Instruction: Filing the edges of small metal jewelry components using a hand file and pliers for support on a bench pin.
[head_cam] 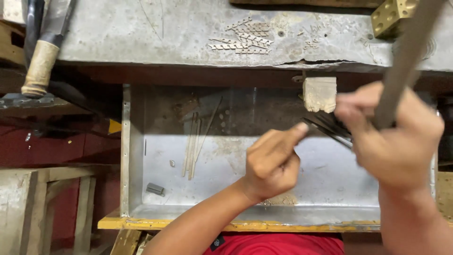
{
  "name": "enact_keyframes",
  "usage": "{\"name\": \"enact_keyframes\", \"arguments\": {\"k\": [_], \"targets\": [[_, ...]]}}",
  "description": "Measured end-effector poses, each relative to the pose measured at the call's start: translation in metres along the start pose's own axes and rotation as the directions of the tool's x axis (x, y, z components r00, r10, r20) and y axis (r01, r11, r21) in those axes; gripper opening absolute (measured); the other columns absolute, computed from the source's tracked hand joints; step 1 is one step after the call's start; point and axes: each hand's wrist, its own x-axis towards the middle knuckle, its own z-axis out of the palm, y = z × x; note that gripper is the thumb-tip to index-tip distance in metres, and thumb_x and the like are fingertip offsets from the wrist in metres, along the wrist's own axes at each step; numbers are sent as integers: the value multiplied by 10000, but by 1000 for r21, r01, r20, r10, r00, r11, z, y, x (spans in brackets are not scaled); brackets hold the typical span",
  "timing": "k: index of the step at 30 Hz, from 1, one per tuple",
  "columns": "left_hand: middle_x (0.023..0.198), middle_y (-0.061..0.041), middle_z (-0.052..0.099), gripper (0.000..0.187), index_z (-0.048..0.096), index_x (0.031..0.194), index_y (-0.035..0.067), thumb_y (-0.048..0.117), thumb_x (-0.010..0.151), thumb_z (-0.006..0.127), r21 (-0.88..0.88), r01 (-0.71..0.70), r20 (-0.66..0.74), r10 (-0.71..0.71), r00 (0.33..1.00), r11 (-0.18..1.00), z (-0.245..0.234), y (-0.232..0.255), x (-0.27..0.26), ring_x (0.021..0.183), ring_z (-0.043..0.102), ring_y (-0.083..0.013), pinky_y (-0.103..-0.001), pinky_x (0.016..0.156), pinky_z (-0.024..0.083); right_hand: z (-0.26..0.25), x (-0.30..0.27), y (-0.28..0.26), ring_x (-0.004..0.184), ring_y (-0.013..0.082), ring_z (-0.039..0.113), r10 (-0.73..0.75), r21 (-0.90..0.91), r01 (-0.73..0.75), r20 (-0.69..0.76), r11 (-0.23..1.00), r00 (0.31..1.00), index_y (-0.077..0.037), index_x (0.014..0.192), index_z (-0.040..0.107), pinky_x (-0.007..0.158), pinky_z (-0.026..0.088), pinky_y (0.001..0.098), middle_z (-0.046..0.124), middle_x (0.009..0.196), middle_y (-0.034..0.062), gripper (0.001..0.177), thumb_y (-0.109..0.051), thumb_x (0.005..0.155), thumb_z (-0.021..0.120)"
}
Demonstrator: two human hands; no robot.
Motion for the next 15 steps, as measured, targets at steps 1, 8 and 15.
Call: {"name": "enact_keyframes", "arguments": {"k": [1, 8, 15], "targets": [[1076, -161, 715, 557, 575, 1393, 22, -209, 888, 533, 50, 30, -69, -26, 997, 998, 0, -3, 0, 857, 708, -329, -416, 793, 615, 2, 12, 1, 955, 337, 657, -57, -64, 56, -8, 996, 998, 142, 1069, 738, 908, 521, 420, 694, 1035, 266, 82, 125, 1102, 811], [1143, -119, 600, 117, 753, 874, 93, 36, 850, 853, -31, 356, -294, -349, 890, 934, -7, -3, 18, 1107, 707, -244, -326, 799, 568, 10, 70, 13, 960, 322, 669, -226, -292, 240, 84, 926, 971, 108, 1362, 844, 817, 481, 407, 714, 1130, 221, 172, 60, 1202, 888], [1120, -115, 587, 150, 708, 826, 134, 184, 848, 848, -14, 433, -327, -413, 850, 901, -13, -8, 23, 1056, 662, -181, -261, 631, 454, 11, 94, 24, 987, 336, 625, -225, -459, 312, 236, 832, 945, -56, 1309, 884, 883, 455, 466, 681, 1056, 139, 124, -27, 1190, 870]]}}
